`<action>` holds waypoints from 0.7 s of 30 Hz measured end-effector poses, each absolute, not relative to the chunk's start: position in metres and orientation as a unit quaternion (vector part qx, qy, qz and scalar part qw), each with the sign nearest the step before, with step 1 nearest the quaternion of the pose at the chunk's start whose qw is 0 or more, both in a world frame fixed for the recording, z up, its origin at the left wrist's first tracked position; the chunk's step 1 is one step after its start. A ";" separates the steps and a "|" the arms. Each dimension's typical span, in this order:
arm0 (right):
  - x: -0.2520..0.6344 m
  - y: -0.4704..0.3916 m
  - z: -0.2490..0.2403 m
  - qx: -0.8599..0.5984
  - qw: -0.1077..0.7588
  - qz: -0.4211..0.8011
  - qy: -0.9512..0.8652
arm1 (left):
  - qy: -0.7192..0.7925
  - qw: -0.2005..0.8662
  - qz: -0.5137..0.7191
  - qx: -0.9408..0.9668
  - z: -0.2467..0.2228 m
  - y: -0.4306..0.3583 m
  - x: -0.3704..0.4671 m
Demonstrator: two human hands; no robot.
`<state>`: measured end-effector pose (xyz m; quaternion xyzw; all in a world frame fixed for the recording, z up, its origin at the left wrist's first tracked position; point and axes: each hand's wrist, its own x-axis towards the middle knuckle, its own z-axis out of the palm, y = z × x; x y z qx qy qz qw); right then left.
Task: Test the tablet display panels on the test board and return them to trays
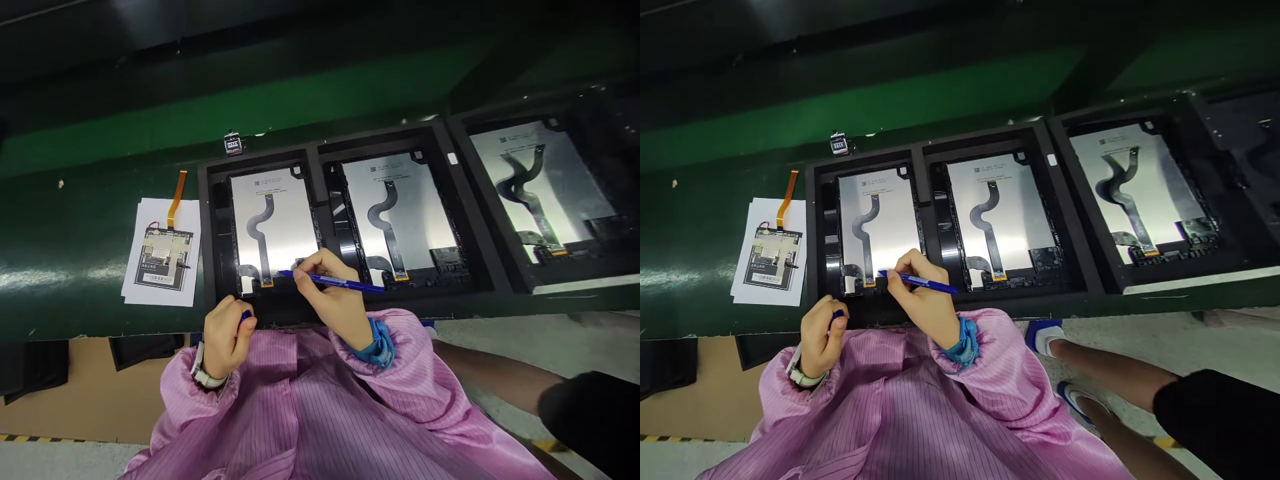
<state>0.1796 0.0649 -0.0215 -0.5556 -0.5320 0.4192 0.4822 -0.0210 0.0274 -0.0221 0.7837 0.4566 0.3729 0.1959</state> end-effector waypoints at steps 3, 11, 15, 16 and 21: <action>0.180 0.064 -0.021 -0.582 0.468 0.382 -0.545 | 0.460 0.211 0.381 0.774 -0.023 0.026 -0.024; 0.180 0.066 -0.021 -0.578 0.445 0.384 -0.565 | 0.458 0.204 0.380 0.777 -0.025 0.026 -0.025; 0.177 0.064 -0.023 -0.577 0.447 0.386 -0.564 | 0.458 0.196 0.380 0.779 -0.026 0.025 -0.025; 0.177 0.063 -0.023 -0.583 0.456 0.381 -0.554 | 0.459 0.196 0.380 0.779 -0.026 0.025 -0.025; 0.210 0.061 -0.019 -0.580 0.573 0.365 -0.448 | 0.457 0.195 0.381 0.780 -0.025 0.026 -0.025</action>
